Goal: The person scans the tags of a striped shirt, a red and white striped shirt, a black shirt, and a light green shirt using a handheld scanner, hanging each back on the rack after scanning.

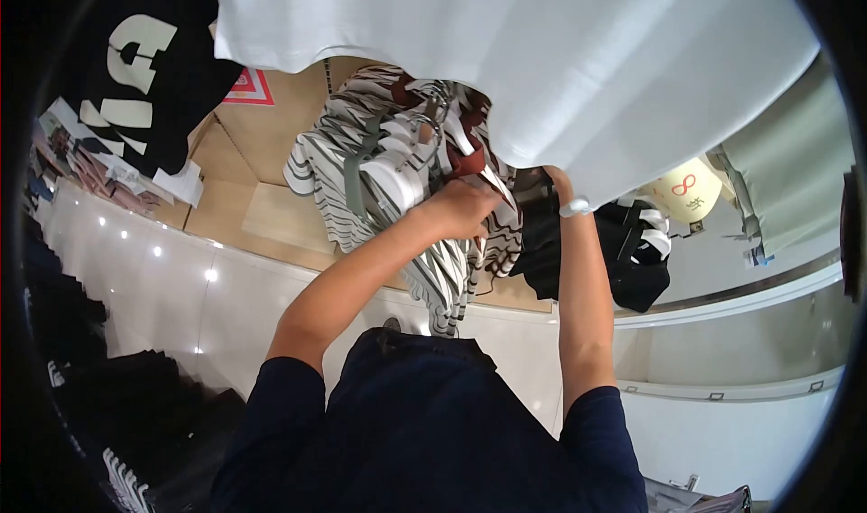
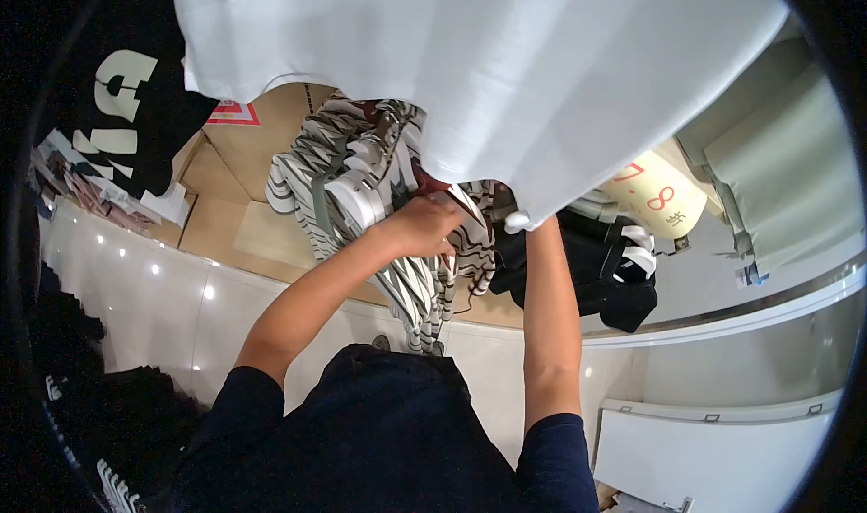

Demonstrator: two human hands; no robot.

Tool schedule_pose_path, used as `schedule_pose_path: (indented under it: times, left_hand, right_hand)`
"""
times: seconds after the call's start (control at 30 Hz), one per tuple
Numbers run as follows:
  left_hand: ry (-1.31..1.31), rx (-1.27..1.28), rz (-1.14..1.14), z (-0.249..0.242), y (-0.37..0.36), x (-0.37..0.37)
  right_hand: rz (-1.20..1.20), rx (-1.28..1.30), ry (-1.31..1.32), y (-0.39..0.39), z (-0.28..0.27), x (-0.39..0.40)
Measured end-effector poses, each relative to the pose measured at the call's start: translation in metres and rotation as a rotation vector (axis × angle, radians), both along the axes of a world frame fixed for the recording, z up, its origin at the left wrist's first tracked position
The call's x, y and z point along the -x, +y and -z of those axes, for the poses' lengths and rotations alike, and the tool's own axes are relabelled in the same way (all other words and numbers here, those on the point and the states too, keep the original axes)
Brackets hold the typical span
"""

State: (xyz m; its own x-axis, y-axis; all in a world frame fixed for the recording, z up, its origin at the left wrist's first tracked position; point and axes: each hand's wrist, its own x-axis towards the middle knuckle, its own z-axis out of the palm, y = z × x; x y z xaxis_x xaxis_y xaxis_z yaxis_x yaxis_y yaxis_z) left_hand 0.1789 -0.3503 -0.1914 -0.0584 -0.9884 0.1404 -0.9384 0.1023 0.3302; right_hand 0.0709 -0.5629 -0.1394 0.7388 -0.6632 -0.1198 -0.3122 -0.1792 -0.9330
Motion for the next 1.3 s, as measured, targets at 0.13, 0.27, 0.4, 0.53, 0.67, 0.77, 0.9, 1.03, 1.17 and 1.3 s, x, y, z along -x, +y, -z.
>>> schedule_pose_path:
  times: [0.13,0.27,0.4,0.53,0.67,0.77,0.9,1.03,1.17,1.3]
  left_hand:
    - [0.038,0.296,-0.127,-0.002,-0.008,0.006]
    - [-0.084,0.412,-0.229,0.020,-0.033,0.008]
    - [-0.173,0.349,-0.291,0.016,-0.030,0.014]
    - [-0.243,0.289,-0.237,0.014,-0.021,0.010]
    - [-0.194,0.373,-0.171,0.021,-0.019,-0.004]
    - [-0.046,0.475,-0.183,0.049,-0.033,-0.009]
    - [-0.066,0.545,-0.174,0.061,-0.039,-0.013]
    - [-0.129,0.583,-0.194,0.066,-0.043,-0.014]
    - [-0.103,0.543,-0.178,0.070,-0.042,-0.015]
    - [-0.012,0.489,-0.164,0.057,-0.034,-0.013]
  right_hand:
    - [0.072,0.170,-0.150,-0.011,0.033,0.002]
    - [0.043,0.196,-0.193,0.001,0.055,-0.020]
    - [0.000,0.205,-0.211,0.004,0.061,-0.038]
    - [-0.049,0.221,-0.177,0.005,0.068,-0.059]
    - [-0.091,0.250,-0.093,0.017,0.084,-0.080]
    - [-0.117,0.263,-0.055,0.028,0.096,-0.082]
    - [-0.127,0.290,-0.072,0.037,0.105,-0.081]
    - [-0.082,0.369,-0.126,0.011,0.093,-0.067]
    - [-0.023,0.508,-0.027,-0.030,0.089,-0.017]
    - [-0.035,0.673,0.220,-0.017,0.116,0.083]
